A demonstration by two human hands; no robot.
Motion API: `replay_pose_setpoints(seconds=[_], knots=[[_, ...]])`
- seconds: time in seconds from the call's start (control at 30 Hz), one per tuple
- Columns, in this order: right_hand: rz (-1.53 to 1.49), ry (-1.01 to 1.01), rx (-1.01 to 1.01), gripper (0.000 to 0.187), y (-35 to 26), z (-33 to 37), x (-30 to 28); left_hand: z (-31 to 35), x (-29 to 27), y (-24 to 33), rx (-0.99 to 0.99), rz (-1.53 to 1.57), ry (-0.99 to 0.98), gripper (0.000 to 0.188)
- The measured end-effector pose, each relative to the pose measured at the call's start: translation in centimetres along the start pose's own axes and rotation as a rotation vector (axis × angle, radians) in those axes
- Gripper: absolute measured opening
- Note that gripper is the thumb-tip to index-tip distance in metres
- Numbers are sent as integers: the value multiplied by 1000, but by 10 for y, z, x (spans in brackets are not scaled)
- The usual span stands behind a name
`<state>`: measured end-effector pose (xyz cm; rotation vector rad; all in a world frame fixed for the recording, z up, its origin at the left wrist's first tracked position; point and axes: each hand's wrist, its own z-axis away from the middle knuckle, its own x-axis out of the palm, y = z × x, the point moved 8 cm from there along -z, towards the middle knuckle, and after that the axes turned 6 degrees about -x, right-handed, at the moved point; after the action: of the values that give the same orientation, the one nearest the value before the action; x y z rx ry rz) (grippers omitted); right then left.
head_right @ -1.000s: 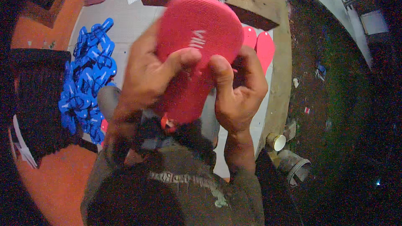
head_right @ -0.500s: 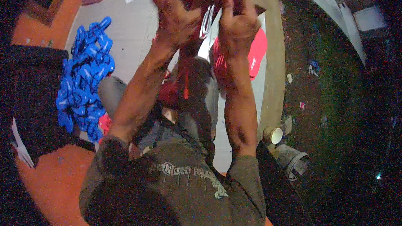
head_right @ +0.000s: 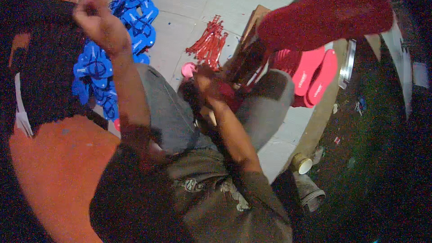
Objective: The person attaches straps to flip-flop soles using a mounting jig, pulling the straps through pre-drilled holes in the soles.
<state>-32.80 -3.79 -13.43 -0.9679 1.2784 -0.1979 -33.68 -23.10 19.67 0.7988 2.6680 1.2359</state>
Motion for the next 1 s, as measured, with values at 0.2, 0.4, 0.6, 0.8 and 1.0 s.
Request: replay_pose_setpoints(seconds=[0.2, 0.4, 0.6, 0.8, 1.0], knots=[[478, -586, 70, 40, 67, 5, 176, 15, -41, -53, -261, -13, 4, 24], [506, -668, 197, 60, 85, 8, 192, 19, -39, -68, -377, 127, -47, 22], [436, -783, 84, 46, 69, -11, 186, 23, -28, -64, -447, 239, -160, 24], [5, -337, -61, 30, 25, -15, 104, 30, -16, -64, -413, 163, -237, 17], [-715, -146, -390, 24, -179, 65, -240, 34, -27, -67, -469, 146, -261, 14]])
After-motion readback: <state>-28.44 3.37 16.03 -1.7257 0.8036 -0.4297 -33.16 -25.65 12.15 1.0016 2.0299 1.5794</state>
